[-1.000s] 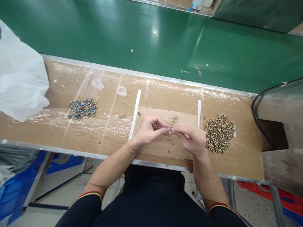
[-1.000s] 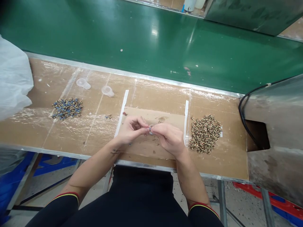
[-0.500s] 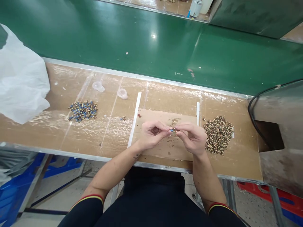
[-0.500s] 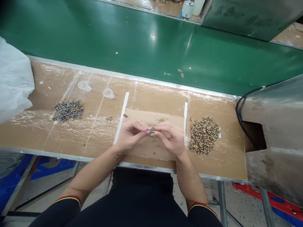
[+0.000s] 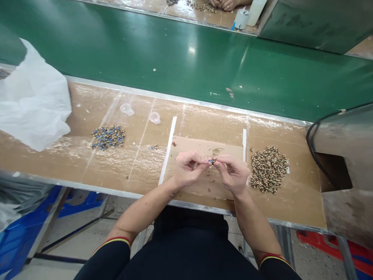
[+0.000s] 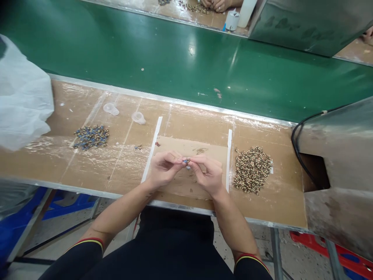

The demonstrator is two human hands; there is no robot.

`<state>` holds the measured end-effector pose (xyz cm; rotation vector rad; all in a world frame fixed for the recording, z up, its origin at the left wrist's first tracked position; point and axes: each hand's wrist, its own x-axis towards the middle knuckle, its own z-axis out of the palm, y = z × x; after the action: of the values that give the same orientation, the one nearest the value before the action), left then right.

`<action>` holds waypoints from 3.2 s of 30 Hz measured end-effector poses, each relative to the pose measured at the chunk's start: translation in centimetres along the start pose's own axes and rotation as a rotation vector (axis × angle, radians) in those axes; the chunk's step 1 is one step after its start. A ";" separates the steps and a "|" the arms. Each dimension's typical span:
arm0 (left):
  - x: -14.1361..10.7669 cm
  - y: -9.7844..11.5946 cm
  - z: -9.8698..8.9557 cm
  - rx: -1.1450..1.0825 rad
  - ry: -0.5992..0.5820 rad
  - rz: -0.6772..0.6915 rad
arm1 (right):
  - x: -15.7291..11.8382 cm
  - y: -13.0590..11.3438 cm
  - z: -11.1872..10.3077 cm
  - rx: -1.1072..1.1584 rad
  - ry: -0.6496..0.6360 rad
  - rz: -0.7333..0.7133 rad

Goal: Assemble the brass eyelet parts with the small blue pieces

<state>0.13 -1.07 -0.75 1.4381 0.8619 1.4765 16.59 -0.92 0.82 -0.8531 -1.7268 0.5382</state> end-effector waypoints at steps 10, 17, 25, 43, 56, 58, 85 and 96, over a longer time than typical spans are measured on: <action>-3.5 0.1 -15.1 0.871 0.585 -0.287 | -0.9 0.8 -2.2 -0.046 0.000 -0.002; -4.4 2.2 -18.4 1.251 0.442 -0.034 | -0.6 1.0 -3.1 -0.141 0.125 -0.007; -5.7 2.2 -8.9 1.037 -0.245 0.018 | 0.4 2.4 -3.8 -0.302 -0.268 0.004; -3.8 1.2 -8.7 1.037 -0.573 -0.014 | -0.1 3.2 -3.3 -0.242 -0.638 -0.047; -1.6 1.4 -9.3 0.845 -0.474 -0.046 | -0.3 3.3 -1.1 -0.379 -0.398 -0.074; -1.0 2.2 -8.8 0.762 -0.402 -0.027 | -0.4 3.3 -0.9 -0.383 -0.379 -0.066; 2.0 -0.6 -1.9 -0.049 -0.076 -0.277 | 0.2 0.6 -2.4 -0.089 0.329 0.039; 1.5 -0.4 -0.8 -0.186 -0.142 -0.349 | 0.1 0.3 -2.2 -0.121 0.235 0.009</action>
<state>-0.53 0.52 -0.67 1.1714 0.8159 1.1462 18.70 -0.78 1.38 -0.9705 -1.5522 0.3270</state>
